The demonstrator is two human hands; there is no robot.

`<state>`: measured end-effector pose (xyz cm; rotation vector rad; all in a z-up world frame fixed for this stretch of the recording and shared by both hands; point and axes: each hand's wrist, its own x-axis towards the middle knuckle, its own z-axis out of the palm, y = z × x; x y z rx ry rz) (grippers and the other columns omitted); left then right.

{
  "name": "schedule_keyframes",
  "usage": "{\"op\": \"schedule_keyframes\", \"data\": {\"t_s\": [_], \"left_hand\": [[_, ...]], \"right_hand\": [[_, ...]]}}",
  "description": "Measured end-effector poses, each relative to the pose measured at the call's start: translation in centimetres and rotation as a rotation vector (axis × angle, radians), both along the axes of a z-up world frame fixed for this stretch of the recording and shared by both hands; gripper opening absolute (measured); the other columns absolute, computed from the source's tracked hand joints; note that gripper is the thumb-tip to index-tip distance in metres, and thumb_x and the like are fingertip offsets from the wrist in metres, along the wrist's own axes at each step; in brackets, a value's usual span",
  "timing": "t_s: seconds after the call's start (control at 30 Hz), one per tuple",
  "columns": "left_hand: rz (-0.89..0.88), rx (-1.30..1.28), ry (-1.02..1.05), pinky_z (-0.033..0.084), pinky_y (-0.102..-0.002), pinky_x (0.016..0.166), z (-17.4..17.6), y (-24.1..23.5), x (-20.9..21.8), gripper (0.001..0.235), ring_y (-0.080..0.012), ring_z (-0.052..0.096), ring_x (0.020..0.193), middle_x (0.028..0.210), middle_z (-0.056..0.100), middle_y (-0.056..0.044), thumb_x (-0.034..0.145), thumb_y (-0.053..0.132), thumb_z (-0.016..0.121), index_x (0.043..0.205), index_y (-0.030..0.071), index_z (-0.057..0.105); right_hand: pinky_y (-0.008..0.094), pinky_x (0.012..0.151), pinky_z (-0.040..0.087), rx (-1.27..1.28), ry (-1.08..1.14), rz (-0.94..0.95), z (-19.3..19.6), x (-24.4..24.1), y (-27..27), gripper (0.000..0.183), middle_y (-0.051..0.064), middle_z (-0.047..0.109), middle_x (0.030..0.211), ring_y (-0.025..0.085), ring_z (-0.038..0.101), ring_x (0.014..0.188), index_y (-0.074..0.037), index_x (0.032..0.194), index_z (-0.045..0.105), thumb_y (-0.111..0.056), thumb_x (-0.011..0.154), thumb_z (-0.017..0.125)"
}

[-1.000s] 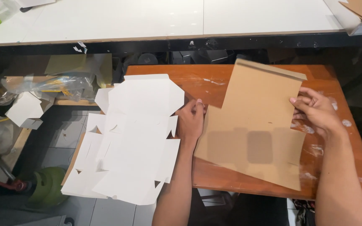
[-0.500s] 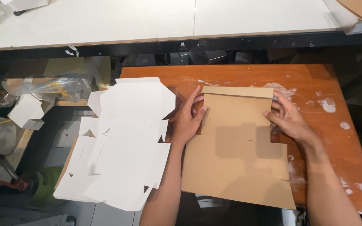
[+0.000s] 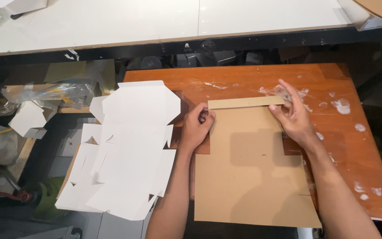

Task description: The person assembles a white cardboard box by folding and interlocking its flaps. They then fold a brown cardboard sheet along pre-scored lines to form a rectangular container.

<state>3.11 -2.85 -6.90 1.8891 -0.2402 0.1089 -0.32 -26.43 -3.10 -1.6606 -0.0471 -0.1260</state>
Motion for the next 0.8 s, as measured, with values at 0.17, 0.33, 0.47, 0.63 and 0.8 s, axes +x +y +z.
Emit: {"op": "schedule_keyframes", "data": {"t_s": [0.17, 0.33, 0.47, 0.63, 0.8], "left_hand": [[-0.072, -0.154, 0.029, 0.046, -0.026, 0.06, 3.9, -0.3, -1.7, 0.033, -0.0142, 0.053, 0.067, 0.086, 0.061, -0.005, 0.077, 0.014, 0.056, 0.109, 0.015, 0.053], [-0.046, -0.169, 0.089, 0.041, -0.019, 0.045, -1.2, 0.0, 0.7, 0.006, -0.0066, 0.048, 0.048, 0.058, 0.056, 0.0, 0.076, 0.016, 0.059, 0.08, 0.014, 0.064], [-0.062, -0.314, 0.213, 0.039, -0.018, 0.043, -2.0, 0.0, 0.9, 0.004, -0.0055, 0.047, 0.046, 0.053, 0.053, 0.001, 0.075, 0.014, 0.058, 0.072, 0.011, 0.06], [0.062, -0.246, 0.21, 0.041, -0.019, 0.043, -0.5, -0.5, 0.1, 0.011, -0.0075, 0.051, 0.047, 0.056, 0.055, -0.002, 0.072, 0.013, 0.06, 0.083, 0.011, 0.058], [0.148, -0.197, 0.218, 0.041, -0.017, 0.046, 0.2, -1.3, -0.5, 0.019, -0.0073, 0.053, 0.052, 0.063, 0.061, -0.004, 0.069, 0.017, 0.065, 0.082, 0.01, 0.052]], "right_hand": [[0.018, 0.05, 0.046, -0.065, -0.098, -0.078, -4.0, 0.8, -1.5, 0.01, 0.004, 0.056, 0.074, 0.006, 0.052, 0.06, -0.003, 0.091, 0.059, -0.008, 0.082, 0.059], [0.021, 0.035, 0.046, 0.084, -0.023, -0.047, -5.0, 1.2, -2.1, 0.007, 0.008, 0.055, 0.06, 0.011, 0.053, 0.041, -0.001, 0.082, 0.054, -0.007, 0.085, 0.054], [0.023, 0.03, 0.045, 0.161, 0.047, -0.046, -7.6, 1.8, -2.7, 0.008, 0.01, 0.054, 0.055, 0.014, 0.053, 0.036, -0.001, 0.078, 0.051, -0.007, 0.084, 0.051], [0.021, 0.033, 0.043, 0.057, 0.068, -0.031, -3.4, 0.5, -0.2, 0.008, 0.006, 0.05, 0.053, 0.011, 0.051, 0.04, -0.003, 0.08, 0.052, -0.01, 0.083, 0.053], [0.021, 0.033, 0.041, -0.036, 0.081, -0.055, -3.5, 0.7, -0.2, 0.009, 0.009, 0.051, 0.05, 0.011, 0.049, 0.041, -0.005, 0.079, 0.053, -0.012, 0.082, 0.056]]}}
